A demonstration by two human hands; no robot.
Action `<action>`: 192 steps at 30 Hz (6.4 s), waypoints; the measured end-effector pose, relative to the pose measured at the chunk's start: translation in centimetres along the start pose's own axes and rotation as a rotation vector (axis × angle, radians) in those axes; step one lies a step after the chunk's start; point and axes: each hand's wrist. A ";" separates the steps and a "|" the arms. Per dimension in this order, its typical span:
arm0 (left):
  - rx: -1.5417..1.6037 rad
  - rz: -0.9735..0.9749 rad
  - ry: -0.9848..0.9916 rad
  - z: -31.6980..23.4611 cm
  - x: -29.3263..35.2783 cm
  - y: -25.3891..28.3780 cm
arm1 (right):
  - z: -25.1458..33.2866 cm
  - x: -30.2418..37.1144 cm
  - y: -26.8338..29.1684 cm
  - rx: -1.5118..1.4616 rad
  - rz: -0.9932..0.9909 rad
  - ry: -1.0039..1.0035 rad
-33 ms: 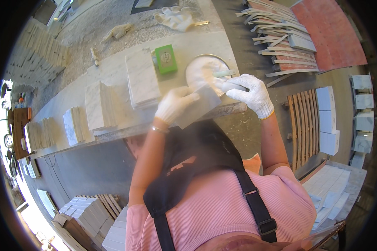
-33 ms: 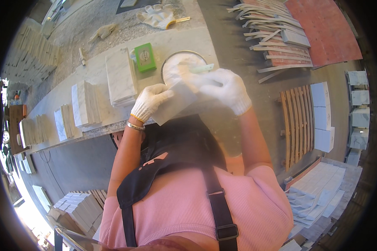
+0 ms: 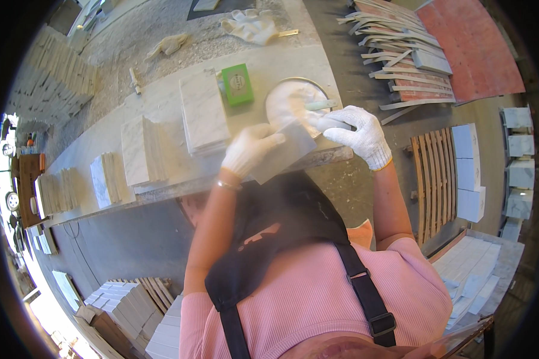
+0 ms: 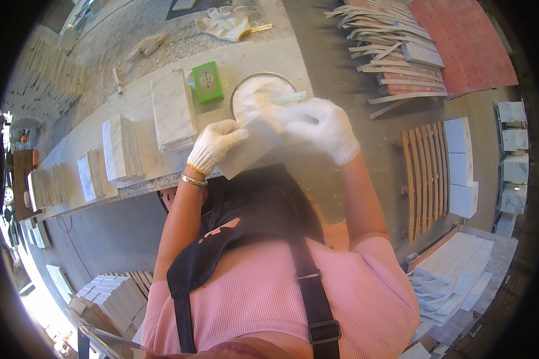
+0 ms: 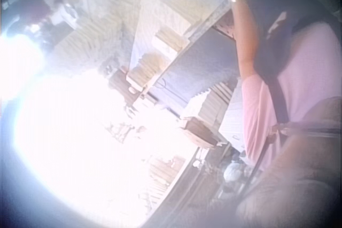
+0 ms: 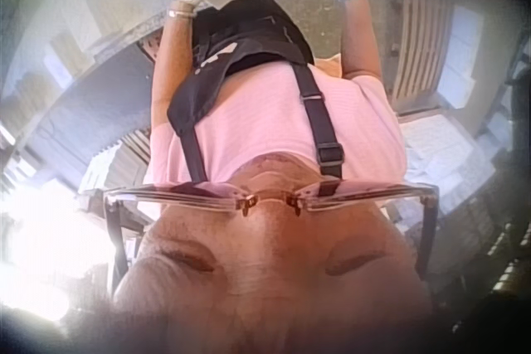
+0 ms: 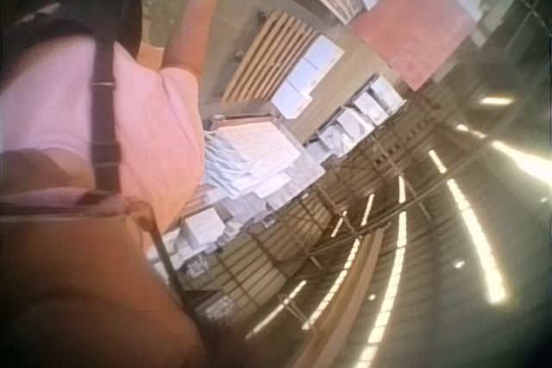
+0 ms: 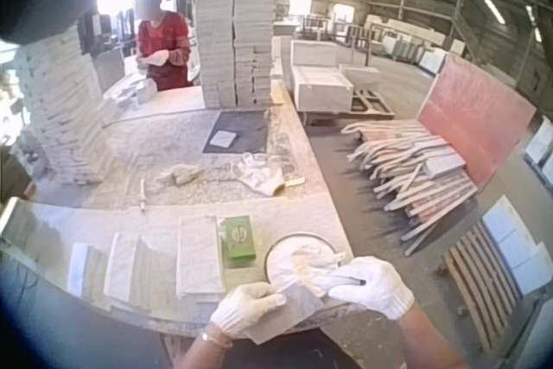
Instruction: The person applies a white paste to the edges of small rectangular tiles using a metal spatula, then wipes the edges with a green sponge. The person repeats this cycle on multiple tiles and stacks the finished pieces on the table.
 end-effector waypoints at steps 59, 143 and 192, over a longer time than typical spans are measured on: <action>0.567 -0.028 0.263 -2.4 2.6 -1.8 | -5.9 -9.1 -1.3 -0.240 -0.191 -0.092; 0.253 -0.071 0.077 -1.3 2.5 -1.2 | -11.2 -16.5 -8.2 -0.263 0.045 -0.113; -0.014 -0.108 -0.034 -1.6 2.5 -1.2 | 0.9 -1.7 1.4 -0.102 0.137 -0.124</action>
Point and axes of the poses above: each hand's wrist, its own x-axis away from the middle knuckle, its own y-axis out of the back of the hand, z = x × y, and after that the axes turned 14 degrees about -z, right-handed
